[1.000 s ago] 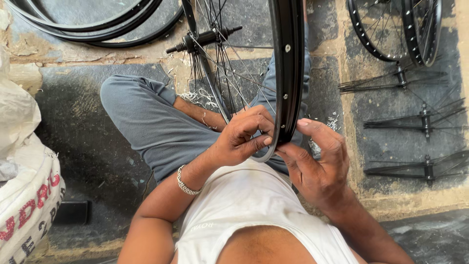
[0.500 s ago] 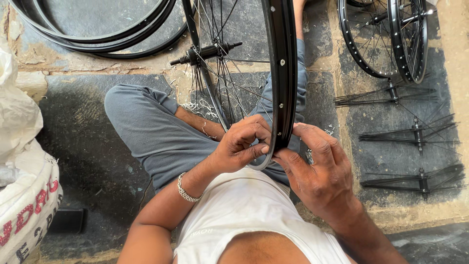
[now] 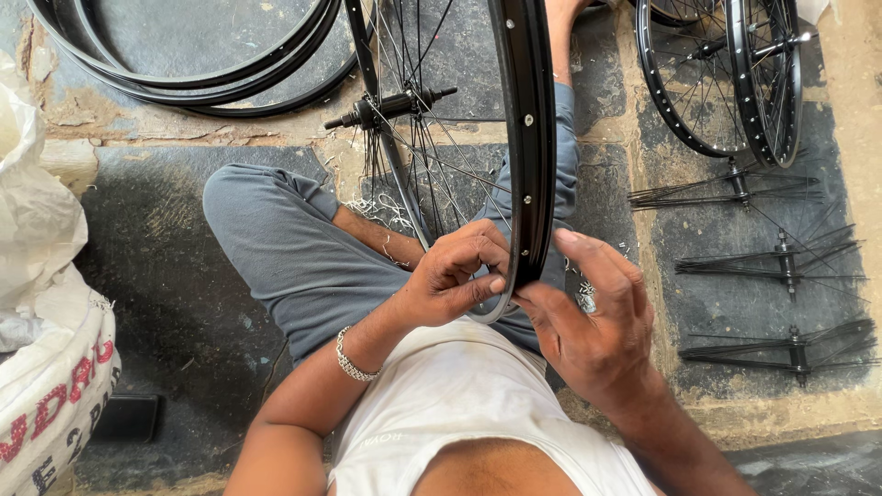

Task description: The person inserts metal spokes into the hub and rims of a bicycle wheel while sitting on the floor, threading the spokes through the rim holes one at a time and rotating the wheel assembly.

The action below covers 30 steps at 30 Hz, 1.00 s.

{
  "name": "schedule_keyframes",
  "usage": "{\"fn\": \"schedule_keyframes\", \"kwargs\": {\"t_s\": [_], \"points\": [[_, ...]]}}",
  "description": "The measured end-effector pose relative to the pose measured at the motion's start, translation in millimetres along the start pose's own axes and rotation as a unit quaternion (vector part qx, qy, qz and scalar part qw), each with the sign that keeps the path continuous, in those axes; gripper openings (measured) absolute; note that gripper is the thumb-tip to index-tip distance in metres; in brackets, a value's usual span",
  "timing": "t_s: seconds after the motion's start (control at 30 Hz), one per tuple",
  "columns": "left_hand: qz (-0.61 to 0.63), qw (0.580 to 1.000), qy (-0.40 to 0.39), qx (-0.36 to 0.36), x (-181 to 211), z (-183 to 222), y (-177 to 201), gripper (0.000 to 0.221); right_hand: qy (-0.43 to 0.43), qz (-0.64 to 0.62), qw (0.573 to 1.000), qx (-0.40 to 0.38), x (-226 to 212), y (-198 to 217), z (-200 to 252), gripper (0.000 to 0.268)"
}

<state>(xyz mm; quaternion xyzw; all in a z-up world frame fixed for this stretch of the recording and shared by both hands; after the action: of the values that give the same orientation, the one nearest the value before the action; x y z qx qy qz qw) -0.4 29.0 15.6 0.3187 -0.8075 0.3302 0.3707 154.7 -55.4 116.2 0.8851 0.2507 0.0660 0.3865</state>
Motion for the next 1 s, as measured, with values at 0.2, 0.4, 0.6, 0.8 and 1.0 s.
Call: {"fn": "schedule_keyframes", "kwargs": {"t_s": [0.2,0.4,0.6,0.8,1.0], "points": [[-0.059,0.997,-0.039,-0.042,7.1,-9.0,2.9,0.013,0.033,-0.012,0.999,0.022,2.1,-1.5,0.4,0.013],[-0.159,0.982,-0.052,-0.089,7.6,-11.8,0.1,0.015,0.086,-0.002,0.996,0.031,6.6,-0.9,0.5,0.01],[-0.173,0.981,-0.036,-0.085,2.6,-10.5,-2.0,0.013,0.085,0.002,0.995,0.046,8.3,-3.4,0.6,0.01],[-0.108,0.988,-0.06,-0.097,2.8,-10.5,-5.0,0.018,0.102,0.035,0.992,0.058,14.2,-2.8,3.5,0.016],[-0.146,0.983,-0.035,-0.107,3.5,-13.1,-6.8,0.015,0.078,0.007,0.996,0.054,13.0,-8.0,10.2,0.017]]}}
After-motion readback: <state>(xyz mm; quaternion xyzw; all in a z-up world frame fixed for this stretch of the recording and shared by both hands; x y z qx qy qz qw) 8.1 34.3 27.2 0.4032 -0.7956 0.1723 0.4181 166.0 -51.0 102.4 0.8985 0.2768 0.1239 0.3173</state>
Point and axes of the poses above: each hand's wrist, its own z-axis away from the middle knuckle, its own y-axis out of the back of the hand, x = y × z, the point moved 3 cm from there along -z, towards the middle knuckle, and after that the axes turned 10 degrees about x, right-handed, at the moved point
